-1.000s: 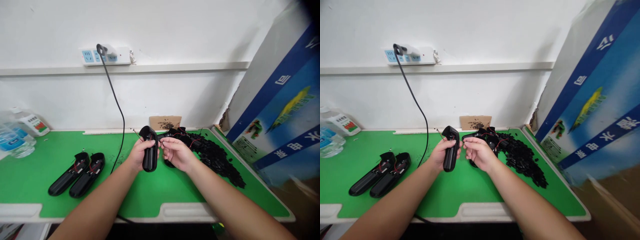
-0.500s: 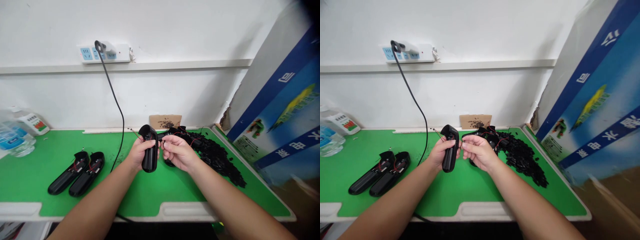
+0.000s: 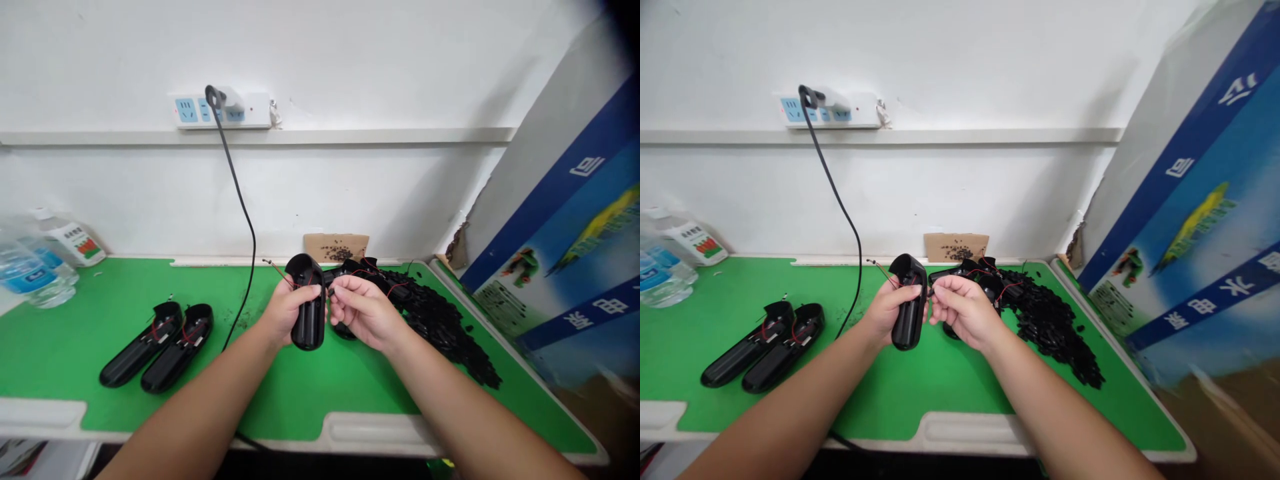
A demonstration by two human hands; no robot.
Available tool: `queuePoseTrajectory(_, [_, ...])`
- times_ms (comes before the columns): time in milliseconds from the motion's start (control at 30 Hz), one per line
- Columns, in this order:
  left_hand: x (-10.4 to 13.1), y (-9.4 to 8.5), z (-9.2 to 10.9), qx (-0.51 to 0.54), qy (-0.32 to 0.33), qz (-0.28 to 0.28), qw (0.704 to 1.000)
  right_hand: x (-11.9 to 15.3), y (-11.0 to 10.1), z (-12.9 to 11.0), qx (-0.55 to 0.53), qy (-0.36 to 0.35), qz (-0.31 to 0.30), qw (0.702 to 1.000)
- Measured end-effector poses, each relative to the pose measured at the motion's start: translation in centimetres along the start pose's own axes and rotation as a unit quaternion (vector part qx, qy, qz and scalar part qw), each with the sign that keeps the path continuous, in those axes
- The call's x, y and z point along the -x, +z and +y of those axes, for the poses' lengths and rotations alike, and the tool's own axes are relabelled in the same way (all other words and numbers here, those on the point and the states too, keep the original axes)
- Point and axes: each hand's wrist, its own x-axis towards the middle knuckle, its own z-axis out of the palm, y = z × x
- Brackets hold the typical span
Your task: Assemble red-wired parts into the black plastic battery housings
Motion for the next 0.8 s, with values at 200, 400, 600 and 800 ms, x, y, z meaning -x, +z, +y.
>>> queuePoseTrajectory(200, [0.0,-0.2,-0.1,0.019,0.003,0.001,1.0,-0.1,0.0,0.3,0.024,-0.029,0.02,0.999])
queuePoseTrajectory(400, [-0.3,-0.8,-0.1,0.046,-0.015,0.012,0.999,-0.6,-0.7,0.3,0.054,-0.05,0.125,0.989])
queuePoseTrajectory(600, [-0.6,-0.6,0.2,0.078,-0.073,-0.004,0.994,-0.5,-0.2,0.2,0.043,-0.026,0.115,0.992])
queuePoseTrajectory(800, [-0.8,-0.6,-0.5,0.074,-0.089,0.032,0.993,-0.9,-1.0,1.3,0.159,-0.14,0.159,0.964])
